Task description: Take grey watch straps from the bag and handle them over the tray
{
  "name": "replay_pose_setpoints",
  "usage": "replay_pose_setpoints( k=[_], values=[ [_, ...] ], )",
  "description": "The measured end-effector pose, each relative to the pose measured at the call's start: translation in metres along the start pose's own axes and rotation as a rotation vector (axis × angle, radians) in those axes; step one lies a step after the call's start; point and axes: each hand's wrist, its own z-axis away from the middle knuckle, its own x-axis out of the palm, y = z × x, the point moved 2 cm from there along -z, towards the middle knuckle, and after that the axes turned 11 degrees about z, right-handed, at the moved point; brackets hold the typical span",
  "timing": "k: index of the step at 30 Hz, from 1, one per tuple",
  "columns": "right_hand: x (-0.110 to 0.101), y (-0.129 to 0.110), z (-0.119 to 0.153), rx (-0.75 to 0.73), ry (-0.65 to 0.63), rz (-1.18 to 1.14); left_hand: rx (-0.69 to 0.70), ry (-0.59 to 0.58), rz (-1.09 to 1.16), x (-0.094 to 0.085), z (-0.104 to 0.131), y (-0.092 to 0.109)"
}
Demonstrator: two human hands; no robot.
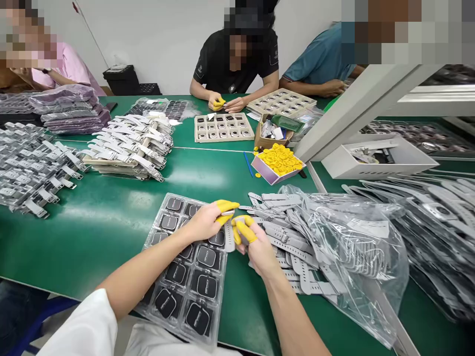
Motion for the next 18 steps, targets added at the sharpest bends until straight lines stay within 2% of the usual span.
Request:
replay_pose_setpoints(
  k=[2, 4, 8, 14, 18],
  values=[
    [0.0050, 0.0022, 0.0012, 0.020, -0.107, -0.012, 0.104, -0.095, -0.167, 0.0030, 0.0037, 0.0023],
    [0.0078, 0.0043, 0.0011, 0.036, -0.171, -0.022, 0.146, -0.149, -0.232, 0.0011, 0.0053, 0.0026],
    [0.0082, 0.0058, -0.0015, 0.021, -0.173, -0.061, 0.181, -0.193, -0.269, -0.0032, 0.0049, 0.0026],
    [0.0098, 0.0051, -0.0025, 0.009, -0.164, -0.102, 0.140, -0.213, -0.314, -0.0016, 0.0046, 0.0049],
    [0.0096, 0.0030, -0.0046, 0.037, -0.112, -0.247, 0.134, -0.106, -0.217, -0.0042, 0.0027, 0.0055]
  ],
)
